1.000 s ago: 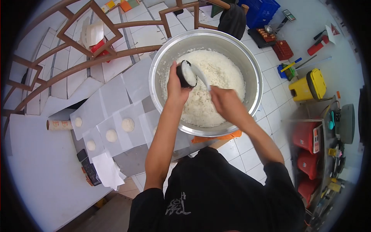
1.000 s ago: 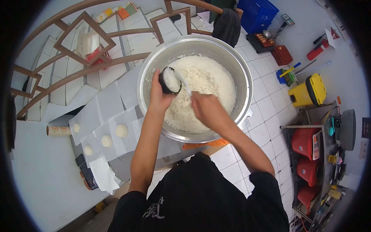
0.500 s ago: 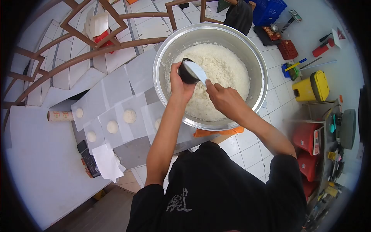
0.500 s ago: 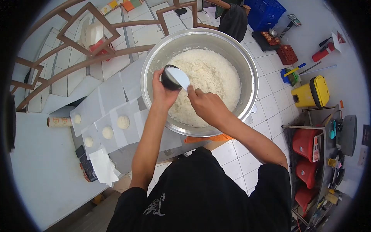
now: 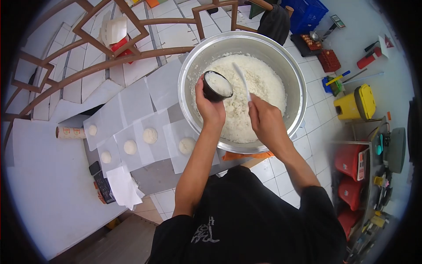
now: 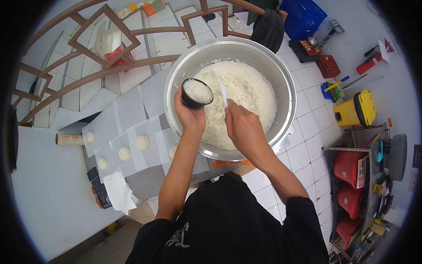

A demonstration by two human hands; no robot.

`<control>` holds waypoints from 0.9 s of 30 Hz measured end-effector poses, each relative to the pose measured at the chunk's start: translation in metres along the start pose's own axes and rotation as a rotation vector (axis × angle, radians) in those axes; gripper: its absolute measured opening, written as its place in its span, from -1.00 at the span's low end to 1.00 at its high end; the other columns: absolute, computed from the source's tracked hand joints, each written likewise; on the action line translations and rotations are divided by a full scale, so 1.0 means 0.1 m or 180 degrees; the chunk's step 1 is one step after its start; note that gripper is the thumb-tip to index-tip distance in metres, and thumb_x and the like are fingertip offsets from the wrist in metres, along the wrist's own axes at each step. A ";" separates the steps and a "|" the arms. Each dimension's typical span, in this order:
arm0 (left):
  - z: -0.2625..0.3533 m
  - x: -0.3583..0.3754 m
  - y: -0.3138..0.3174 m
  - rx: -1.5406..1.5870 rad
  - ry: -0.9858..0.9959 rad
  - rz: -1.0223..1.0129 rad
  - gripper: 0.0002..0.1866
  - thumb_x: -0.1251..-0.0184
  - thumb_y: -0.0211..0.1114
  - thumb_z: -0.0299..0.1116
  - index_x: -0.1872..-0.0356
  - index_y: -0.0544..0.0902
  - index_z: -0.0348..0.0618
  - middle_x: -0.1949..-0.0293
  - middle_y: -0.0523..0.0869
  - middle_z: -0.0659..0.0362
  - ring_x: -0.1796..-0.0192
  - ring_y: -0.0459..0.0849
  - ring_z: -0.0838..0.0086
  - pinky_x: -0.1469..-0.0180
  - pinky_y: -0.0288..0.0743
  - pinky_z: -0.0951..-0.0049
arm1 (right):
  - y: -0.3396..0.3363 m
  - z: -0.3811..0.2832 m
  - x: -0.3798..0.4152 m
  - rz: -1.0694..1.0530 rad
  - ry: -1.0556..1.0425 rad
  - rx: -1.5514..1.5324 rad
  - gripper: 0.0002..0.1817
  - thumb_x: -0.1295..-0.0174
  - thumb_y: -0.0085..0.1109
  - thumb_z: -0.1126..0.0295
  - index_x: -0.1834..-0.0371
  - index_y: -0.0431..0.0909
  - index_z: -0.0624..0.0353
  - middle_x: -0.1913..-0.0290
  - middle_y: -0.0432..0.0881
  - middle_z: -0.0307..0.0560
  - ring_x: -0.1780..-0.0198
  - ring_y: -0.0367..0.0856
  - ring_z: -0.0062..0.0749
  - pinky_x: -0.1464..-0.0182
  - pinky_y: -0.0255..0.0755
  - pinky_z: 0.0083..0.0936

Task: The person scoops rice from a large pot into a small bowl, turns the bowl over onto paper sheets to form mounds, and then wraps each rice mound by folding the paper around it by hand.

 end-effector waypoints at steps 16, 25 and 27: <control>1.61 1.13 -1.41 0.1167 0.0085 0.0781 -0.38 -0.35 0.00 -0.09 -0.37 0.37 -0.20 -0.39 0.39 -0.13 -0.46 0.28 -0.16 -0.46 0.16 -0.26 | 1.16 1.73 -1.21 -0.1364 -0.0459 0.2306 -0.76 -0.42 -0.02 0.23 0.08 0.58 0.09 0.41 0.70 0.15 0.32 0.71 0.08 0.25 0.56 -0.03; 1.43 1.64 -1.77 0.1438 0.0015 0.0966 -0.36 -0.38 -0.01 -0.08 -0.39 0.34 -0.25 -0.42 0.34 -0.16 -0.51 0.22 -0.11 -0.49 0.11 -0.26 | 1.37 2.26 -0.74 -0.1137 0.0937 0.0961 -0.59 -0.46 -0.11 0.15 0.21 0.61 0.28 0.24 0.70 0.30 0.16 0.70 0.21 0.06 0.55 0.05; 1.38 1.60 -1.65 0.1409 -0.0045 0.0849 -0.36 -0.38 -0.01 -0.08 -0.40 0.33 -0.24 -0.42 0.34 -0.16 -0.51 0.22 -0.10 -0.48 0.11 -0.26 | 1.39 2.26 -0.78 -0.1019 0.0982 0.0820 -0.57 -0.45 -0.10 0.15 0.22 0.62 0.31 0.26 0.71 0.28 0.22 0.72 0.16 0.13 0.57 0.01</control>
Point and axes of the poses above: each hand's wrist, its own x-axis away from the middle knuckle, its own y-axis out of the palm, z = x × y, the point moved 7 cm from there along -x, towards the middle knuckle
